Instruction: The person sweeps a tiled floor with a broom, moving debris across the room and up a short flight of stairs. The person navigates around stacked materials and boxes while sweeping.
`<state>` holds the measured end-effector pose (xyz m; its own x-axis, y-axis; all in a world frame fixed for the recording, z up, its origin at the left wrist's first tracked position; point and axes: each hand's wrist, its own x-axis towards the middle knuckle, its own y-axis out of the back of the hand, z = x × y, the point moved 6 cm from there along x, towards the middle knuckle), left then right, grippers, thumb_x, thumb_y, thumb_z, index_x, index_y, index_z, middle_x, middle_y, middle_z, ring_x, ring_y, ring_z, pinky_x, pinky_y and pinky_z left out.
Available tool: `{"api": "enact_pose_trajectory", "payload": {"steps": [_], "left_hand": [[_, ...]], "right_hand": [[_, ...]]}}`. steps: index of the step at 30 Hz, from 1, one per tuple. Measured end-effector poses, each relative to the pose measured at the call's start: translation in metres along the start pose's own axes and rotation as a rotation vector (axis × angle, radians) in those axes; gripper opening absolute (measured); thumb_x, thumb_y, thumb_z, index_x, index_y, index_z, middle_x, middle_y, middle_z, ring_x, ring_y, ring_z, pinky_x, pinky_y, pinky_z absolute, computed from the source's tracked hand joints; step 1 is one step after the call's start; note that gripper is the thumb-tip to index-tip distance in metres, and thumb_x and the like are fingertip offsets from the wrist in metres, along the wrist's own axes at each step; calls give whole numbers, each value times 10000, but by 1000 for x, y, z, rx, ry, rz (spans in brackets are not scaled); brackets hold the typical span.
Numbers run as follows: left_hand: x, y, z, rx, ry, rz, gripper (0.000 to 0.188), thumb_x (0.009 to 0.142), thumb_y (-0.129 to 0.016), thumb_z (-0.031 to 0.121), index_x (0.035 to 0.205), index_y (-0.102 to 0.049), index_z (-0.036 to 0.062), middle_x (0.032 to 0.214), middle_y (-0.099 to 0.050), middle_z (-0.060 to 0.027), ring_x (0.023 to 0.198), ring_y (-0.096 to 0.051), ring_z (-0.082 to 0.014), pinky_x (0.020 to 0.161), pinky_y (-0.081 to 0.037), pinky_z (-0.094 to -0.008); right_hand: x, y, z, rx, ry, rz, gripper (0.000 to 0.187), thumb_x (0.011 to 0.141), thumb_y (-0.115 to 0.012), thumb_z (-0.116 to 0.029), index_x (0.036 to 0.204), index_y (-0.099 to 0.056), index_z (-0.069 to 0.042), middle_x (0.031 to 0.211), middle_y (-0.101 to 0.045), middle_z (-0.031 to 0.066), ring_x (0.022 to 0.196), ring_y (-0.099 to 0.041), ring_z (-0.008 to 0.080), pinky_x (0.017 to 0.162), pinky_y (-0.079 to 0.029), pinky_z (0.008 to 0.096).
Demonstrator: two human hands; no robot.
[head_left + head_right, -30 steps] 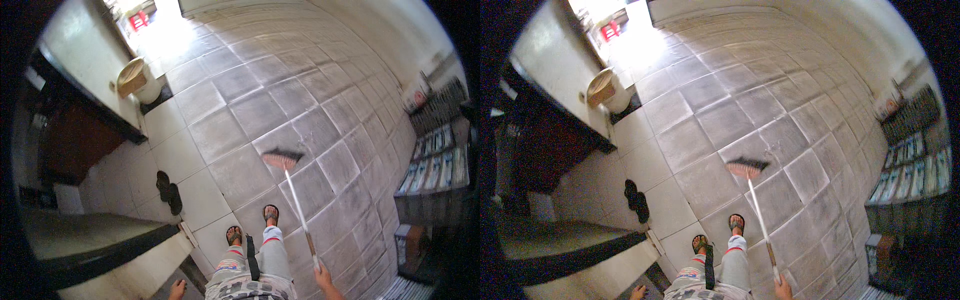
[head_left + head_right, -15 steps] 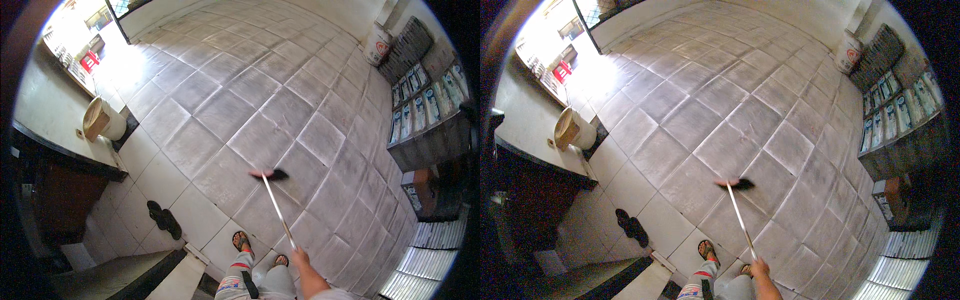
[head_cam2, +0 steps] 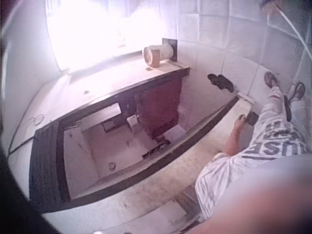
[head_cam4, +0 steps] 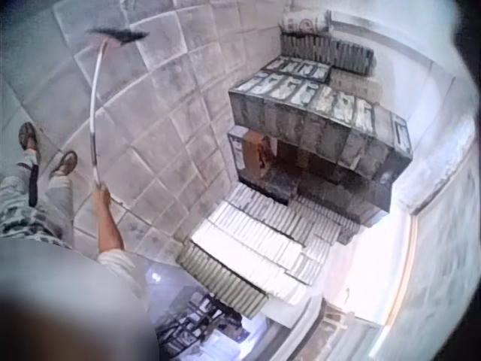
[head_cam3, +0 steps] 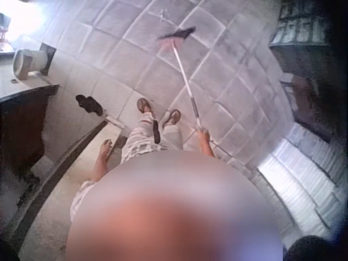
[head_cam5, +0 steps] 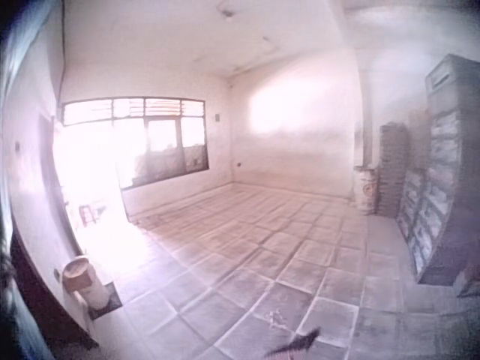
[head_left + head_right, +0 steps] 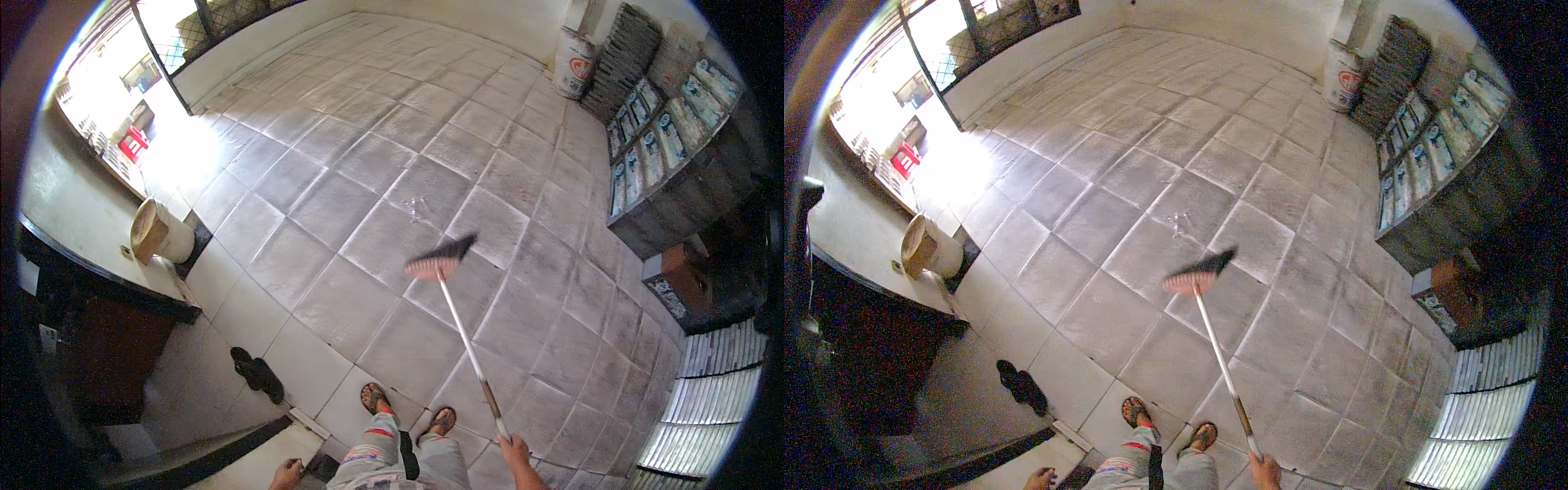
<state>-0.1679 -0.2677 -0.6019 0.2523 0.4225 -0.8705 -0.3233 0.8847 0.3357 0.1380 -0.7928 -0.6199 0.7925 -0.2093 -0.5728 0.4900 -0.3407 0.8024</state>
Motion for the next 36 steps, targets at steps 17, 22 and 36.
{"api": "enact_pose_trajectory", "payload": {"steps": [17, 22, 36], "left_hand": [[-19, -149, 59, 284, -80, -45, 373, 816, -539, 293, 1044, -548, -3, 862, -594, -79, 723, -533, -146, 640, -427, -258], [-20, -135, 74, 268, 69, 33, 316, 819, -544, 292, 948, -579, 5, 822, -589, -64, 755, -526, -142, 674, -425, -269], [37, -77, 170, -13, 191, 45, 407, 820, -521, 381, 1101, -526, 86, 931, -580, -53, 751, -536, -160, 628, -424, -295]], "right_hand": [[-247, 110, 401, -295, -280, 61, 224, 855, -450, -297, 910, -593, -132, 685, -605, 137, 583, -585, 315, 483, -469, 403], [-137, 103, 338, -95, -156, -1, 357, 871, -398, -365, 1019, -577, -93, 832, -619, 174, 742, -596, 364, 606, -488, 418], [349, 80, -322, -192, 310, -163, 361, 853, -418, -368, 1166, -488, -199, 978, -594, 168, 916, -563, 343, 783, -432, 453]]}}
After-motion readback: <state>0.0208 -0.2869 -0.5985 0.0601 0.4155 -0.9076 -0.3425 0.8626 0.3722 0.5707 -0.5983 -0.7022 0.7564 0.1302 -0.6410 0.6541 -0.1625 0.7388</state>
